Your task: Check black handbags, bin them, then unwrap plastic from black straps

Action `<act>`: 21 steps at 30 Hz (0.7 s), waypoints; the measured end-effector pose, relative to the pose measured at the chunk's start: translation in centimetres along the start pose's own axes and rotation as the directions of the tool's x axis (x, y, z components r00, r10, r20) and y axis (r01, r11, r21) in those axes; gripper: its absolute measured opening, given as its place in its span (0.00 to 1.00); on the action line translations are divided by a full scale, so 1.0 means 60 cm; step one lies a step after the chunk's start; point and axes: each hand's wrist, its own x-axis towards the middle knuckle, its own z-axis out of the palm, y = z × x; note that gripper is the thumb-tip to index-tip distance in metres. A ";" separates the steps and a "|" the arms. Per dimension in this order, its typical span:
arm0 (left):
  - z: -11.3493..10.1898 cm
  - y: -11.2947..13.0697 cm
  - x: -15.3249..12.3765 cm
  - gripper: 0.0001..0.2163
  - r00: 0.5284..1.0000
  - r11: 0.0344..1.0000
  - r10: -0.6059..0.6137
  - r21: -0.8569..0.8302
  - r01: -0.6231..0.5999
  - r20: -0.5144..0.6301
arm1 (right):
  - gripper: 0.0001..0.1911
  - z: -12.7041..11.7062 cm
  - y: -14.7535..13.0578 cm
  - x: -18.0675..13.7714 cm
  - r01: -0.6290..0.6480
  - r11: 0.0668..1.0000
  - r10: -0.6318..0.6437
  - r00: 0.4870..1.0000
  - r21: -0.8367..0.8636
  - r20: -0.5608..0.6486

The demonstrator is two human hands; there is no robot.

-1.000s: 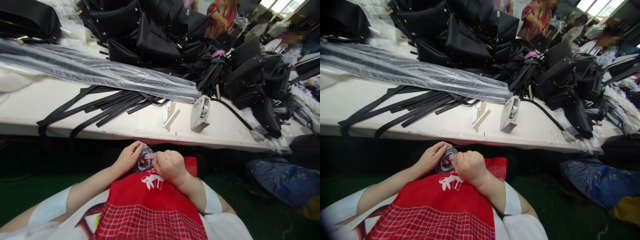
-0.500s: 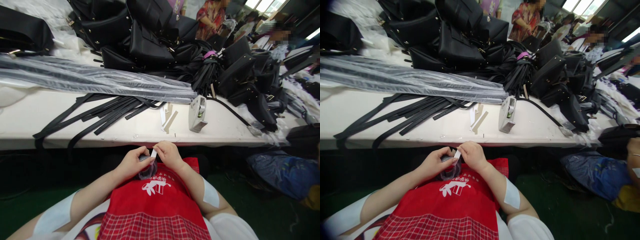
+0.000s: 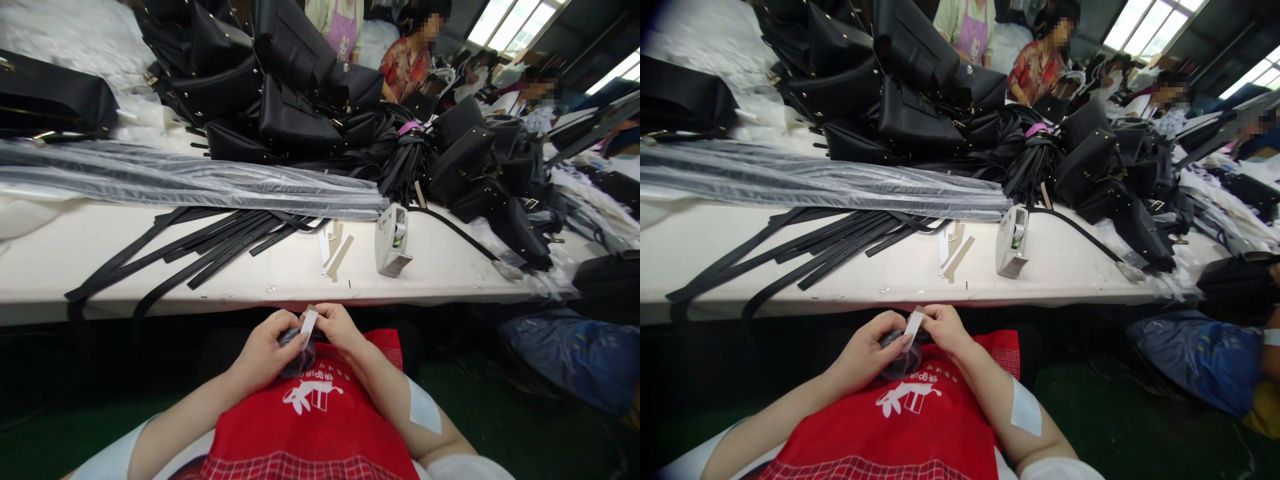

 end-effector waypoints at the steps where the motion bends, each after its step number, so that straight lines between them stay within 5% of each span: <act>1: 0.001 -0.001 0.000 0.08 1.000 1.000 -0.002 0.016 0.002 -0.030 | 0.17 -0.002 -0.003 -0.003 0.025 0.999 -0.025 1.000 -0.044 -0.009; 4: 0.005 -0.003 0.003 0.08 0.998 0.997 -0.060 0.035 0.061 -0.031 | 0.16 -0.015 -0.014 -0.010 0.066 0.988 -0.056 0.996 -0.140 0.068; 8: 0.010 0.005 0.007 0.07 0.992 0.992 -0.126 0.019 0.126 0.014 | 0.17 -0.032 -0.035 -0.021 -0.006 0.998 0.021 0.970 -0.065 0.243; 21: 0.020 0.040 0.000 0.11 0.997 0.988 -0.078 0.130 0.078 -0.011 | 0.19 -0.059 -0.047 -0.027 -0.065 0.977 0.121 0.954 -0.203 0.276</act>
